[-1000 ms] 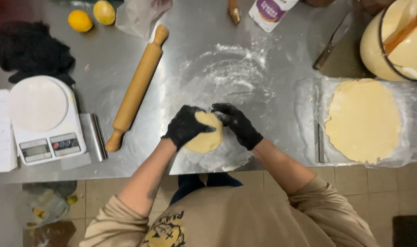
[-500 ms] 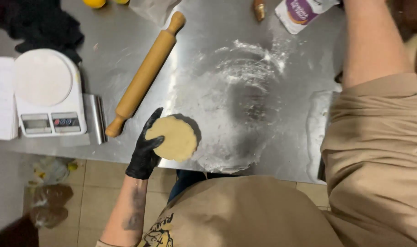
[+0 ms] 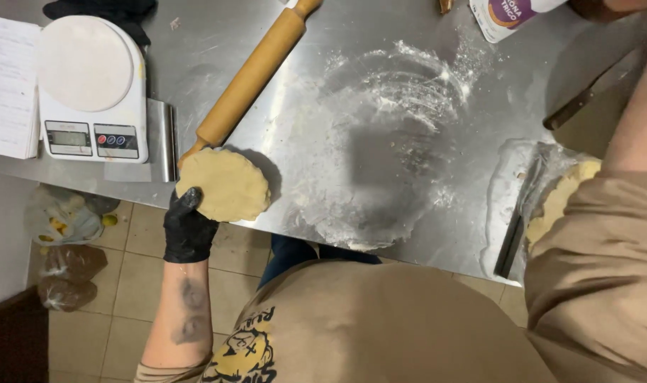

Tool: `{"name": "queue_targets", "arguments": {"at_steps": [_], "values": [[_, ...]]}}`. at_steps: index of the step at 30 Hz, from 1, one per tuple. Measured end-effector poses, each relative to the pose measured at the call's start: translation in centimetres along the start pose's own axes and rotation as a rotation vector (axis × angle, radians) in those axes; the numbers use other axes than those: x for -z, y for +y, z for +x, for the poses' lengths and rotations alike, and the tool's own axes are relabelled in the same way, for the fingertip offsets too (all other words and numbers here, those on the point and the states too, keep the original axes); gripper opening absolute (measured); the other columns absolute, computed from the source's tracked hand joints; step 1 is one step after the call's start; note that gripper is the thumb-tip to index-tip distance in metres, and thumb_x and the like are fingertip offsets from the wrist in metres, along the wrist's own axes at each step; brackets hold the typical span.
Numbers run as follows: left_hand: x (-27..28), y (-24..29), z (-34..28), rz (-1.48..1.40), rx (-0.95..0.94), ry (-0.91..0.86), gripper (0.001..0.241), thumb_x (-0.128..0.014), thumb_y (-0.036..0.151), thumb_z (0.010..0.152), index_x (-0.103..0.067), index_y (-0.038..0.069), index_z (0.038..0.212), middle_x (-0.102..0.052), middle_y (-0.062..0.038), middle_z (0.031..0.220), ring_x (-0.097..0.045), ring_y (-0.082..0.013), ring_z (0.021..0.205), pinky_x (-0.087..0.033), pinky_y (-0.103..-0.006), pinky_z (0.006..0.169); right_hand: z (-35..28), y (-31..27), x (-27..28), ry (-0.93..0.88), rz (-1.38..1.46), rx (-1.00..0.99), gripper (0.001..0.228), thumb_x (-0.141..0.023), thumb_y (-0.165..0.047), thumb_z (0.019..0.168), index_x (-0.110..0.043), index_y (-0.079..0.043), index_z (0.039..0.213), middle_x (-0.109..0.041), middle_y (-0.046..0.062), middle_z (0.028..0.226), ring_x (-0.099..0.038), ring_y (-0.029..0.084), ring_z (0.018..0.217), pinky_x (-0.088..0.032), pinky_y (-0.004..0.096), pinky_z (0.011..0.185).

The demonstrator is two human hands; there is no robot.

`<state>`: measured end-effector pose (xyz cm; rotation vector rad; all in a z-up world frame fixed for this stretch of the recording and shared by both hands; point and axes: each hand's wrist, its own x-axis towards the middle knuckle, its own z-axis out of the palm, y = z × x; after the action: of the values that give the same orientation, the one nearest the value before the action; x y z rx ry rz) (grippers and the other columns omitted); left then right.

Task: Rolling out dough on a floured workbench using a wooden rolling pin.

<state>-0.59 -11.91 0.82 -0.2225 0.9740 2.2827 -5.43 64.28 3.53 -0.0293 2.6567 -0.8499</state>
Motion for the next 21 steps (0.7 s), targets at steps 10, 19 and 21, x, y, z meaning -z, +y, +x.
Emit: {"name": "queue_targets", "arguments": {"at_steps": [10,19,21], "values": [[0.9,1.9,1.7,-0.012,-0.004,-0.114,0.084,-0.077,0.028,0.086,-0.038,0.005,0.157,-0.054,-0.016,0.148,-0.054,-0.0320,0.140,-0.043,-0.0480,0.120,-7.6,-20.7,-10.2,0.049,0.228,0.250,0.025,-0.055,0.005,0.093,-0.068,0.003,0.114,-0.070,0.013,0.114,-0.067,0.017,0.102,-0.053,0.033,0.094],[2.2,4.1,1.3,-0.052,-0.003,-0.189,0.082,-0.075,0.026,0.090,-0.037,0.002,0.158,-0.054,-0.017,0.150,-0.053,-0.0336,0.141,-0.041,-0.0489,0.122,-10.1,-23.4,-17.4,0.139,-0.296,-0.330,0.017,-0.067,0.007,0.095,-0.076,0.001,0.108,-0.072,0.021,0.100,-0.072,0.026,0.083,-0.053,0.036,0.079],[2.8,4.2,1.1,-0.056,0.008,-0.194,0.082,-0.075,0.026,0.090,-0.038,0.000,0.158,-0.054,-0.017,0.150,-0.053,-0.0329,0.141,-0.041,-0.0468,0.122,-11.6,-25.2,-18.9,0.260,0.314,-0.152,0.021,-0.064,0.007,0.092,-0.071,0.001,0.111,-0.074,0.007,0.103,-0.067,0.013,0.088,-0.054,0.029,0.078]]}}
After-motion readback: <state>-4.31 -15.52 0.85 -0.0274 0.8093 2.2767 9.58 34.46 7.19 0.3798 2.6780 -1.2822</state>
